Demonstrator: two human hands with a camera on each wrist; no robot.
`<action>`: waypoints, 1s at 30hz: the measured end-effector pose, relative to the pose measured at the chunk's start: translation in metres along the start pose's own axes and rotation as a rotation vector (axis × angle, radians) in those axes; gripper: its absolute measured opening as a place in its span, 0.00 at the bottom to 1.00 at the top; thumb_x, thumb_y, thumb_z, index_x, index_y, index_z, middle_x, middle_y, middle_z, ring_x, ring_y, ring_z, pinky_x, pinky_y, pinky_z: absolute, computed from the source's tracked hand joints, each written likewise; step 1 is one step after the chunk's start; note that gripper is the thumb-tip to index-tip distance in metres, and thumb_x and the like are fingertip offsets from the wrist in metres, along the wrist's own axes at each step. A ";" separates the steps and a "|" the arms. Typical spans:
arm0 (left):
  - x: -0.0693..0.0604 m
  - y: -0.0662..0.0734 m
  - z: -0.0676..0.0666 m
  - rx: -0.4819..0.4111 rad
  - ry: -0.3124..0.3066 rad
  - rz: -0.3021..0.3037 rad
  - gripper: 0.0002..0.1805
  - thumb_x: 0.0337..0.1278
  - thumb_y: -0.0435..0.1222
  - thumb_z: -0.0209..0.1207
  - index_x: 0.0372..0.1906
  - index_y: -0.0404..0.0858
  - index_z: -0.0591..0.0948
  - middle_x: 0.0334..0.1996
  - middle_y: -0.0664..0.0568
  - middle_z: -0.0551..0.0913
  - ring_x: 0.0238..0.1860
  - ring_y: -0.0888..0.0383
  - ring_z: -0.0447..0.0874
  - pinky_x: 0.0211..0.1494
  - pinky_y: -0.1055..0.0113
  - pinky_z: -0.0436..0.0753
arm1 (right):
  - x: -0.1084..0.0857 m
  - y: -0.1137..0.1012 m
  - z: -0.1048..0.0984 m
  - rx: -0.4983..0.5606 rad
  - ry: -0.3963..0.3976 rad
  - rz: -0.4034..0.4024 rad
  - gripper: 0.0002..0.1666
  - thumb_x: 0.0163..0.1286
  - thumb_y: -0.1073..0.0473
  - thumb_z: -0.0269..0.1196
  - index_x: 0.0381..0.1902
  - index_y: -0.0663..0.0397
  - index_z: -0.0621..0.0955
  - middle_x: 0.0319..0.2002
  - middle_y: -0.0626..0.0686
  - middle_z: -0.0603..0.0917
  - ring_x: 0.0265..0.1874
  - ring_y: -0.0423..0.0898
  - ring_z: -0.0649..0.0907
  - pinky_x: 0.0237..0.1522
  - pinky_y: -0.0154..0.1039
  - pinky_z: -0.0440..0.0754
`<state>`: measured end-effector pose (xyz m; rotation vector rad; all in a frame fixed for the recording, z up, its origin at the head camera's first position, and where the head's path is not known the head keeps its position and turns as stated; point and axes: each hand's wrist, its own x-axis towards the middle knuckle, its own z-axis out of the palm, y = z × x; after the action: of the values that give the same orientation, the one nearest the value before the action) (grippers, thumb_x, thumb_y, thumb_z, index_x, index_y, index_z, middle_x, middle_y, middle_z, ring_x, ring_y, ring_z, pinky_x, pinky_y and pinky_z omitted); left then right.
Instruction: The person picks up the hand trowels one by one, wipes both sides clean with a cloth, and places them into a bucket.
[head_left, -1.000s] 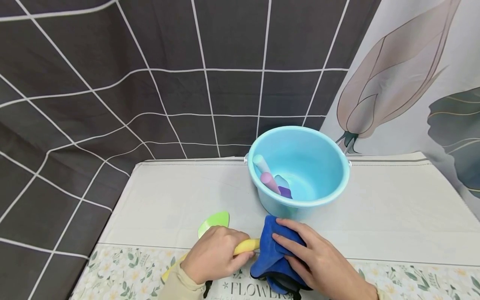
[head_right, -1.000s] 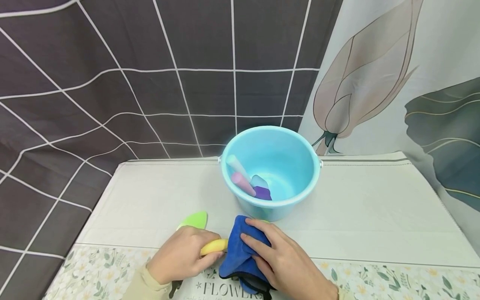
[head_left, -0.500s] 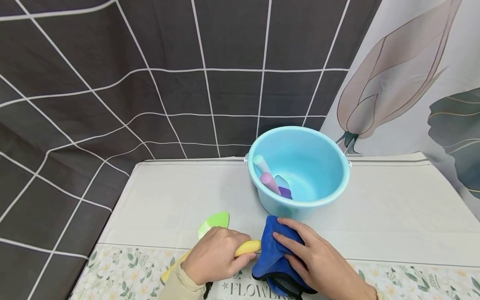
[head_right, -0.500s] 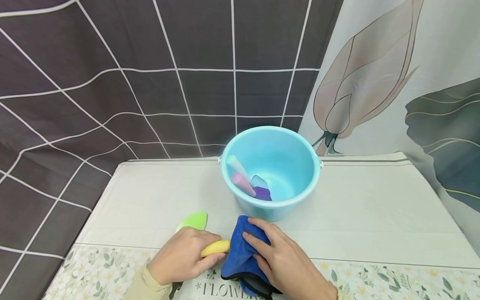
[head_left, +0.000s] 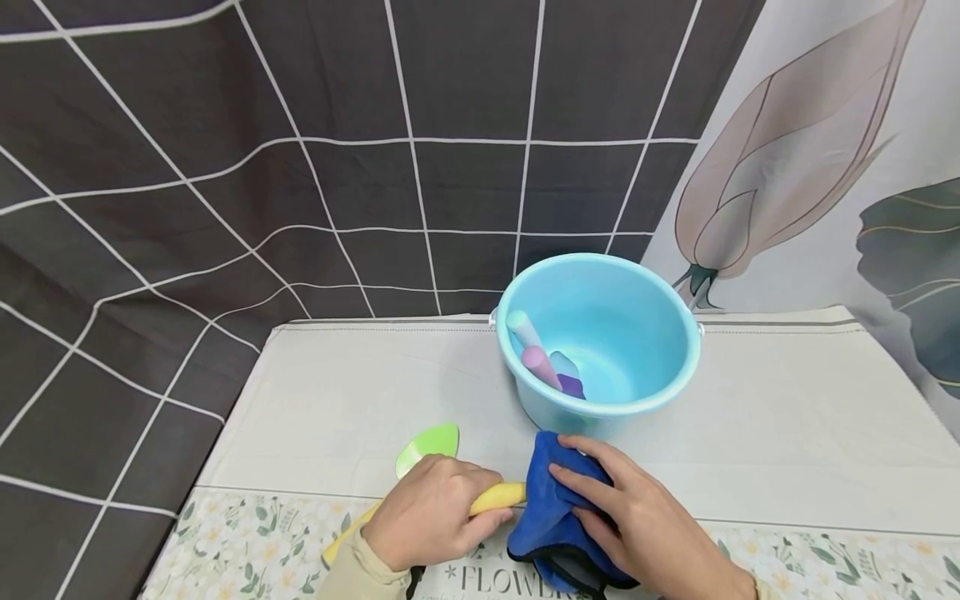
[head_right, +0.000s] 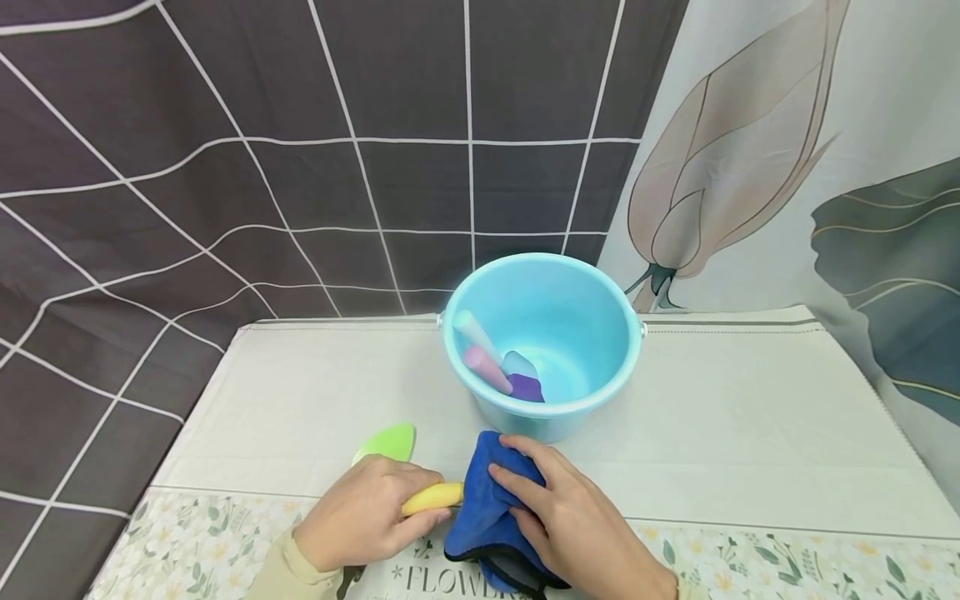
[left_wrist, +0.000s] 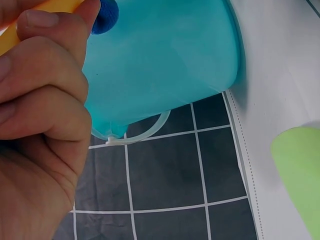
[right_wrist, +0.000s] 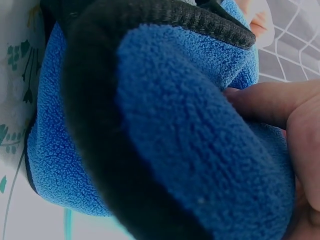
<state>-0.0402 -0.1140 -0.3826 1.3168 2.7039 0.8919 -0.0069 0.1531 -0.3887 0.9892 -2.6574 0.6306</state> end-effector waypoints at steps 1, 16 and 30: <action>0.000 0.000 0.000 0.000 0.002 0.003 0.15 0.62 0.40 0.65 0.22 0.49 0.74 0.17 0.69 0.65 0.18 0.77 0.59 0.22 0.83 0.60 | 0.000 0.000 0.000 0.002 -0.001 -0.001 0.35 0.51 0.61 0.79 0.60 0.48 0.83 0.68 0.52 0.72 0.60 0.52 0.79 0.49 0.48 0.84; -0.001 -0.002 -0.002 -0.012 0.008 0.024 0.14 0.61 0.39 0.66 0.23 0.49 0.75 0.18 0.68 0.66 0.19 0.77 0.60 0.23 0.84 0.60 | -0.001 0.004 -0.001 -0.005 0.011 -0.020 0.34 0.57 0.58 0.77 0.62 0.46 0.82 0.68 0.52 0.71 0.60 0.51 0.79 0.49 0.48 0.84; -0.002 -0.003 -0.004 -0.015 0.011 0.017 0.13 0.61 0.40 0.66 0.24 0.49 0.76 0.18 0.68 0.67 0.19 0.76 0.61 0.23 0.84 0.61 | -0.001 0.006 -0.001 0.007 0.032 -0.033 0.36 0.54 0.62 0.77 0.63 0.45 0.81 0.69 0.51 0.70 0.61 0.51 0.78 0.50 0.46 0.83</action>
<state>-0.0420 -0.1180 -0.3811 1.3386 2.6924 0.9213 -0.0102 0.1582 -0.3900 1.0141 -2.6070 0.6442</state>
